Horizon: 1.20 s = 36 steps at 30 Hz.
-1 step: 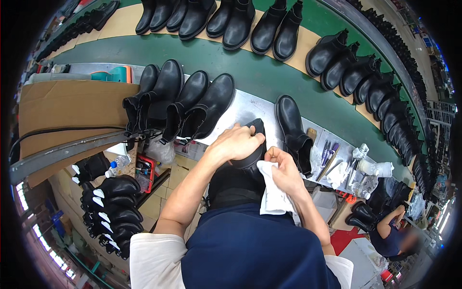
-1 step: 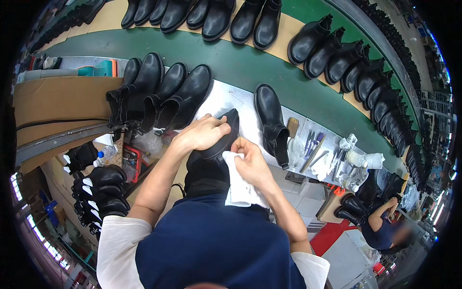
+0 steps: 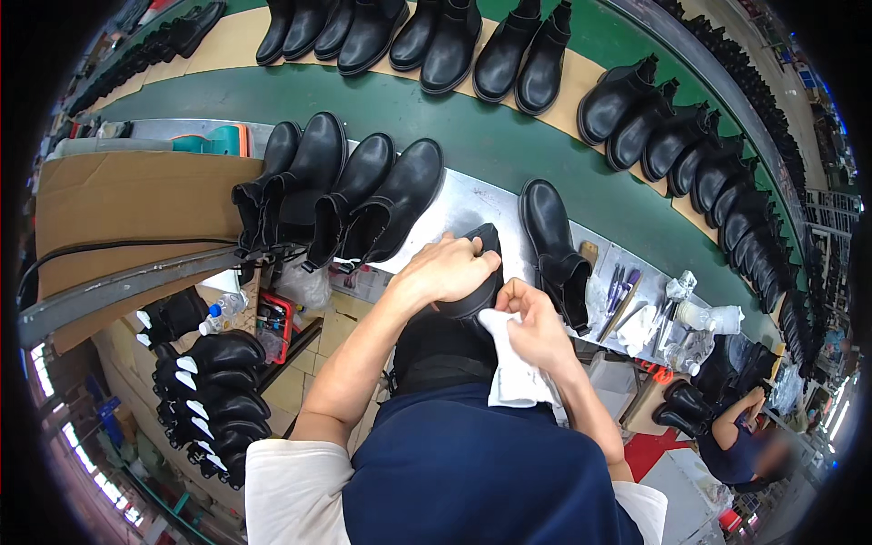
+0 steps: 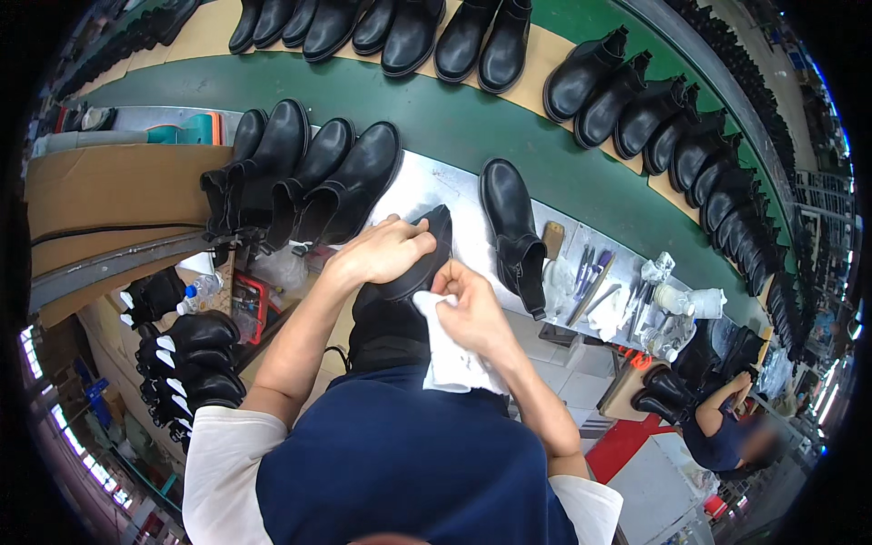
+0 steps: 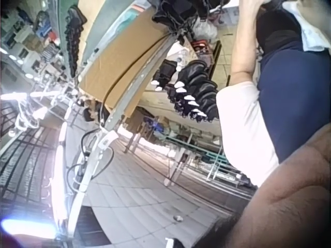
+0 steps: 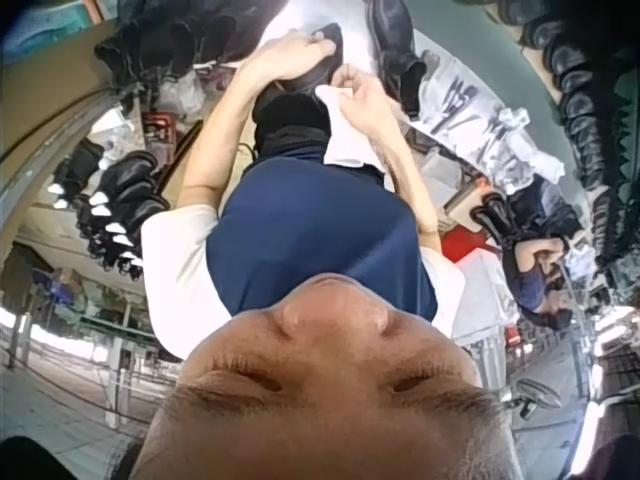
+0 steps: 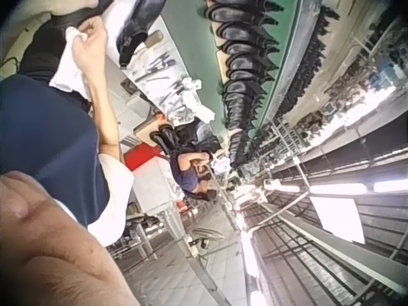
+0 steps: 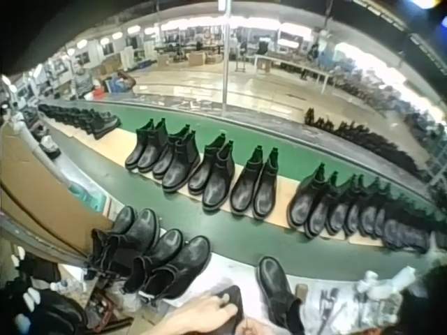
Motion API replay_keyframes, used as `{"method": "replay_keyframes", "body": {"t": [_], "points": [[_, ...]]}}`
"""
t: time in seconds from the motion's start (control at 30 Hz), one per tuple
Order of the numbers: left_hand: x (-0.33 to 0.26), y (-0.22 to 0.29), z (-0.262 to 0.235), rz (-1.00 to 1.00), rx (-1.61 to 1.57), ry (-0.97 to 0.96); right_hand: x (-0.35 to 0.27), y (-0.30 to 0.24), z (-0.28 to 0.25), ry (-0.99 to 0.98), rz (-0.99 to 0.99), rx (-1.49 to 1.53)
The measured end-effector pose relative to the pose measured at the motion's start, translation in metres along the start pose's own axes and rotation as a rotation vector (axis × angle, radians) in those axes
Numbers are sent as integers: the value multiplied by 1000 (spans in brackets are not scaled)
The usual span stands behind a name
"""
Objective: The recorder is inspecting and cleaning black Chelsea-style boots on a factory production line, checking soles and uppers.
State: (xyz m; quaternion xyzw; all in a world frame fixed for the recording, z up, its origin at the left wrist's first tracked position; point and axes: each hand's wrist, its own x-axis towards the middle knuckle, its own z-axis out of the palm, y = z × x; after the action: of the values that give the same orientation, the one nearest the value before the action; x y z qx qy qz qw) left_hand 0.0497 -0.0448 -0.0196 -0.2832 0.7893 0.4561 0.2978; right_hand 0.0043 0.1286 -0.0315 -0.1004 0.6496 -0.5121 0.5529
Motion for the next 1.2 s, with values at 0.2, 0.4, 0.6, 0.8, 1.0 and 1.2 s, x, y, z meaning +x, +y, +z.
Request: {"method": "replay_keyframes", "body": {"t": [0.2, 0.4, 0.6, 0.8, 1.0, 1.2], "points": [[6, -8, 4, 57, 10, 14, 2, -6, -4, -21, -25, -21], [4, -2, 3, -12, 10, -21, -2, 5, 2, 23, -105, -96], [5, -5, 6, 29, -2, 5, 4, -4, -9, -36, 91, 183], [4, -3, 4, 41, 4, -9, -2, 4, 1, 26, -111, -85], [8, -5, 9, 22, 21, 18, -2, -8, -3, 29, 53, 105], [9, -4, 6, 25, 52, -38, -4, 1, -2, 34, -43, 21]]}}
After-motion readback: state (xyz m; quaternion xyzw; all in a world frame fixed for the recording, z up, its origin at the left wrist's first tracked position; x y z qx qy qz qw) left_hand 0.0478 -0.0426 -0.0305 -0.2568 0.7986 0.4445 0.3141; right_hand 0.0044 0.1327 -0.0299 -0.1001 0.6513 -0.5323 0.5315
